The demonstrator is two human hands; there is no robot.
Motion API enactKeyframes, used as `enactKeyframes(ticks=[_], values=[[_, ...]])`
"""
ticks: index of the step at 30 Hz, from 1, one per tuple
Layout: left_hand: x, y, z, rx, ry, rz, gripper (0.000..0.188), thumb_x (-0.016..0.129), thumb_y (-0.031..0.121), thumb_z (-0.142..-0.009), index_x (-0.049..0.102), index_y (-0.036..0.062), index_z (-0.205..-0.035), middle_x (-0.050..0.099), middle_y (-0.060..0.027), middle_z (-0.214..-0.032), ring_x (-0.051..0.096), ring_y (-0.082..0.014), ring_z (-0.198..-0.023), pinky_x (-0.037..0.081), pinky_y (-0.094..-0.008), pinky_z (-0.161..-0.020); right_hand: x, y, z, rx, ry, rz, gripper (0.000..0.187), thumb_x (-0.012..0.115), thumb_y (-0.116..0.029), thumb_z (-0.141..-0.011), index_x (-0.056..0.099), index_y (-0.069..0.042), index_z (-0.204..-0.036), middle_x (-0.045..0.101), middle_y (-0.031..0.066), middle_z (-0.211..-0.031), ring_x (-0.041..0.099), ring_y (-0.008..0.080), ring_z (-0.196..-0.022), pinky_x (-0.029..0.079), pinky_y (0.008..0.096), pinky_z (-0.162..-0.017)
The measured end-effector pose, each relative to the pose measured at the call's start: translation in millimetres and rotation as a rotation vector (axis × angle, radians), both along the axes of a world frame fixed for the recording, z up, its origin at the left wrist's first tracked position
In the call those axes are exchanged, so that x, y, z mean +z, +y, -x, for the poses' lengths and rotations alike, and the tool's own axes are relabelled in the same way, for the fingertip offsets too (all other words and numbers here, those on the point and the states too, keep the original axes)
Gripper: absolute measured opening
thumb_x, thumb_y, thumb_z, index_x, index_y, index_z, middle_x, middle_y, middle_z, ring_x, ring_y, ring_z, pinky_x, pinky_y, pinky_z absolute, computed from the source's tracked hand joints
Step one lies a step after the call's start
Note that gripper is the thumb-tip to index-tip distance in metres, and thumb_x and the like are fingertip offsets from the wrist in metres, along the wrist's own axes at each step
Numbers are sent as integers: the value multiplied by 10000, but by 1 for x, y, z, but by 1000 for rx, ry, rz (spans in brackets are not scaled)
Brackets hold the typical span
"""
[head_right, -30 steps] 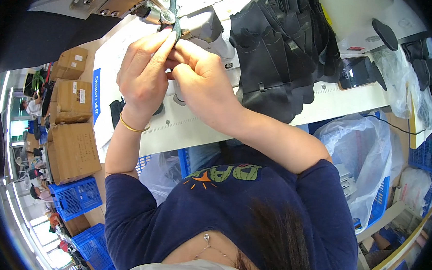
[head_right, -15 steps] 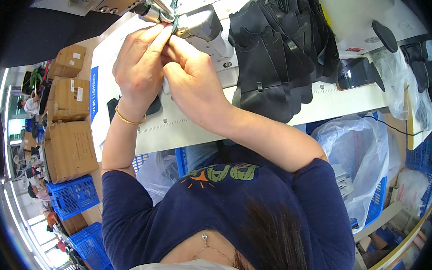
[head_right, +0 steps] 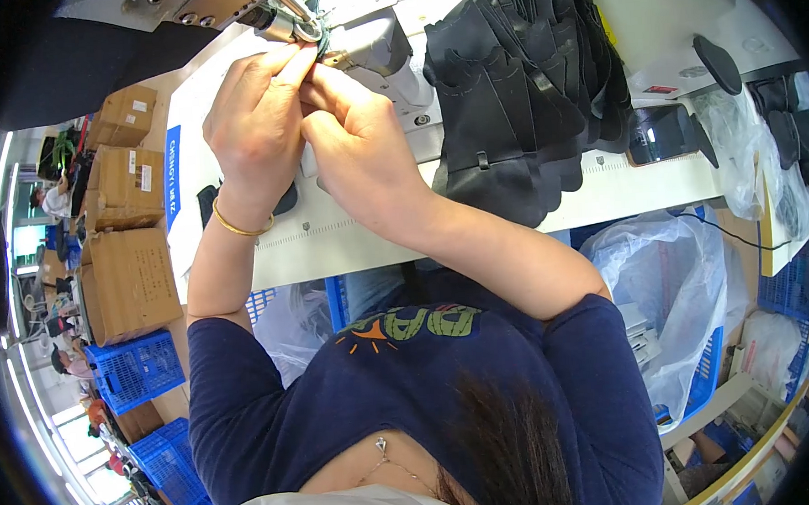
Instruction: Stitching together pieces of fabric for shoe components using a sewing machine.
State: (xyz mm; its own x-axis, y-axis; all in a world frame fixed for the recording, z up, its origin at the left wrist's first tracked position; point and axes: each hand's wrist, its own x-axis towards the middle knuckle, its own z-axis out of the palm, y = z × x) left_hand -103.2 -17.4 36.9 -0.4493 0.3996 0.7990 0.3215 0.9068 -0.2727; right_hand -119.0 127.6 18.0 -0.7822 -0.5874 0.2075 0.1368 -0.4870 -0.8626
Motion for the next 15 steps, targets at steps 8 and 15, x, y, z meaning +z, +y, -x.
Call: enactKeyframes(ticks=[8, 15], values=[[3, 4, 0, 25, 6, 19, 302, 695, 57, -651, 709, 6, -948, 682, -65, -901, 659, -213, -814, 551, -289, -630, 2, 4, 0, -16, -9, -68, 448, 501, 28, -893, 551, 40, -1337, 639, 77, -1257, 568, 77, -1084, 461, 210, -882], [3, 4, 1, 29, 13, 14, 275, 696, 66, -656, 709, 22, -927, 670, -45, -882, 645, -191, -798, 539, -279, -610, -1, 5, 2, 24, -2, -28, 444, 480, 18, -915, 524, 72, -1353, 605, 124, -1310, 576, 139, -1155, 469, 283, -990]])
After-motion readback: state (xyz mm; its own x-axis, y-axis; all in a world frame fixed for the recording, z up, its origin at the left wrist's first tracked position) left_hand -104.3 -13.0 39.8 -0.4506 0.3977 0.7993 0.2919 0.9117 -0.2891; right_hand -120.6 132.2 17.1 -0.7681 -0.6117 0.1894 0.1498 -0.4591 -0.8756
